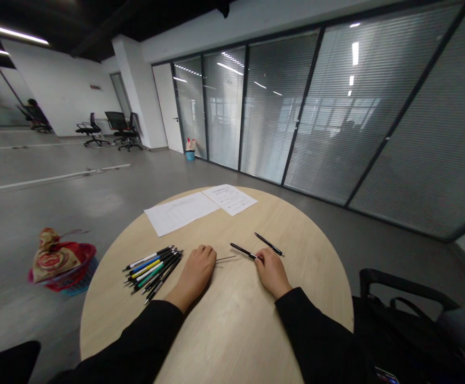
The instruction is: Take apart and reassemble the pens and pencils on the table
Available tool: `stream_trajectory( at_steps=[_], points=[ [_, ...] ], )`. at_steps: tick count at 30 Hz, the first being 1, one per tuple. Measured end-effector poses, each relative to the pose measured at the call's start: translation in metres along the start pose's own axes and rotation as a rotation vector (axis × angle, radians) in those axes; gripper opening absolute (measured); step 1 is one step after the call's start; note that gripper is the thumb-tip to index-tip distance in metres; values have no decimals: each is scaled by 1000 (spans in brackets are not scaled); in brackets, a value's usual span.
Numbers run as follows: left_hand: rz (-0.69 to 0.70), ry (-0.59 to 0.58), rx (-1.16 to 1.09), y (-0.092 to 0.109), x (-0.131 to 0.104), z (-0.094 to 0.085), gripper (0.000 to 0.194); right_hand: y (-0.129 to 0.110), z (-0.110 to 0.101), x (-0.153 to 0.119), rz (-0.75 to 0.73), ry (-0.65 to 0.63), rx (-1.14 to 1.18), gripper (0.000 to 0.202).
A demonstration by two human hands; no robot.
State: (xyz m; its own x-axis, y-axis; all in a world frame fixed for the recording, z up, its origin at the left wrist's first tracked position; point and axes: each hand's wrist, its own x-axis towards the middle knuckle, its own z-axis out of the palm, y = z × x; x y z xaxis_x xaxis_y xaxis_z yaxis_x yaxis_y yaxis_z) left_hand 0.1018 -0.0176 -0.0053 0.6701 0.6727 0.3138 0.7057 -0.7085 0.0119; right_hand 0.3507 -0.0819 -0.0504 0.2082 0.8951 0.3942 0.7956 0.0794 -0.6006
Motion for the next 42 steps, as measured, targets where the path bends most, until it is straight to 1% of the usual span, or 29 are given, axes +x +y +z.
stream_trajectory(
  at_steps=[2, 4, 8, 10, 12, 20, 26, 31, 37, 42],
  points=[
    [-19, 24, -30, -2, -1, 1, 25, 1, 0, 1, 20, 25, 37, 10],
    [-54, 71, -117, -4, -3, 2, 22, 1, -1, 2, 53, 43, 90, 10],
    [-203, 211, -344, -8, -8, 2, 16, 0, -2, 2, 108, 62, 230, 13],
    [-261, 262, -402, -10, -10, 0, 17, -1, -2, 2, 127, 74, 285, 16],
    [-282, 290, -431, -13, -12, -1, 19, -1, -2, 2, 138, 73, 322, 17],
    [-301, 289, -462, -15, -13, -1, 21, -1, -3, 3, 86, 57, 374, 15],
    [-298, 287, -470, -18, -13, 2, 21, -2, -5, 3, 85, 29, 384, 13],
    [-301, 284, -471, -19, -13, 4, 21, -3, -5, 4, 93, 36, 395, 12],
    [-265, 286, -470, -22, -14, 8, 19, -3, -5, 3, 82, 29, 382, 13],
    [-252, 317, -470, -21, -13, 5, 16, -3, -6, 3, 68, 24, 370, 14]
  ],
)
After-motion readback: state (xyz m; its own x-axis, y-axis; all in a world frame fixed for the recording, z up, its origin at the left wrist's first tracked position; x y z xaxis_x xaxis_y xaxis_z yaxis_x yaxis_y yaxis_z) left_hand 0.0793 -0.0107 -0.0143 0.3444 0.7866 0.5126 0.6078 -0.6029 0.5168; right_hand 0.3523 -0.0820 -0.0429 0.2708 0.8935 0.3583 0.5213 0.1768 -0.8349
